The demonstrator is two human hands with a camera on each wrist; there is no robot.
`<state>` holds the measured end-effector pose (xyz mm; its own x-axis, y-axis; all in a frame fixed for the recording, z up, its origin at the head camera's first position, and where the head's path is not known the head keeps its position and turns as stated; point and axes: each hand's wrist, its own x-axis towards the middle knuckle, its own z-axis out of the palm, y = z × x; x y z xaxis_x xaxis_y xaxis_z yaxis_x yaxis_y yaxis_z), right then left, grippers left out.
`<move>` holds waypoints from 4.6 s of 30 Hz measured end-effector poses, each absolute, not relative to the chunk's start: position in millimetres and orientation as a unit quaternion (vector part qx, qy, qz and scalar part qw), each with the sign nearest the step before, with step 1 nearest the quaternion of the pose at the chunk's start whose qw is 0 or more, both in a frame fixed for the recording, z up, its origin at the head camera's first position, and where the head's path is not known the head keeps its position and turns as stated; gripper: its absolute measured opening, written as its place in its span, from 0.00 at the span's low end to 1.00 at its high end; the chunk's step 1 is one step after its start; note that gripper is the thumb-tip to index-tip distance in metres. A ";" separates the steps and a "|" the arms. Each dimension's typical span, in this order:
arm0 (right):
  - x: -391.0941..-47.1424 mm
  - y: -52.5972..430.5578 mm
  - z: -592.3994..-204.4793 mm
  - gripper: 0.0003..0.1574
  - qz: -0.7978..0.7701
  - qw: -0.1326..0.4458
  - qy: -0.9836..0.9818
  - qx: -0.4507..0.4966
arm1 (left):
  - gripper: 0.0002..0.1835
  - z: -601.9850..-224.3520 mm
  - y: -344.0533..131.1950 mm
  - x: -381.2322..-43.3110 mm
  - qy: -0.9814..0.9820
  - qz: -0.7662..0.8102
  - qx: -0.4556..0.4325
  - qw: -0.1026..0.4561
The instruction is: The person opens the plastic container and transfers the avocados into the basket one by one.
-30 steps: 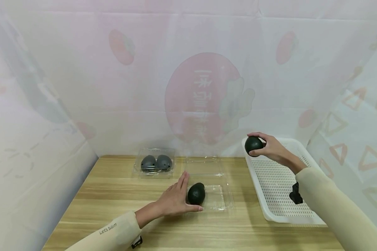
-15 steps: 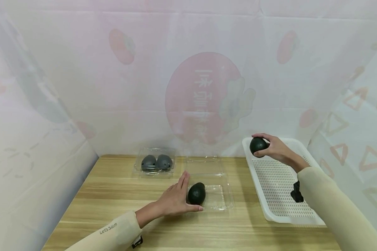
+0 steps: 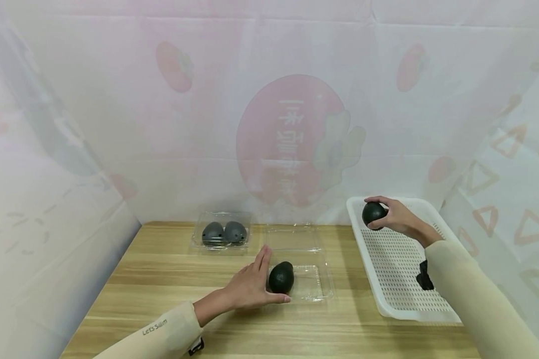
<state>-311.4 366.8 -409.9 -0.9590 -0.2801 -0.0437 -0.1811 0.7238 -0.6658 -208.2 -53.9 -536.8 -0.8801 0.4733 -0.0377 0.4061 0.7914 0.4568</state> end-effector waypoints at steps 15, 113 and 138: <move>-311.0 381.7 -426.4 0.50 -0.312 0.085 0.938 -0.127 | 0.73 -536.0 -55.6 -206.4 0.943 0.225 0.234 0.073; -312.4 384.5 -428.9 0.53 -0.236 0.109 0.953 -0.153 | 0.73 -531.5 -55.7 -206.0 0.944 0.222 0.236 0.062; -301.8 346.9 -412.9 0.48 -0.232 0.058 0.963 -0.123 | 0.74 -532.4 -55.1 -206.1 0.946 0.213 0.237 0.055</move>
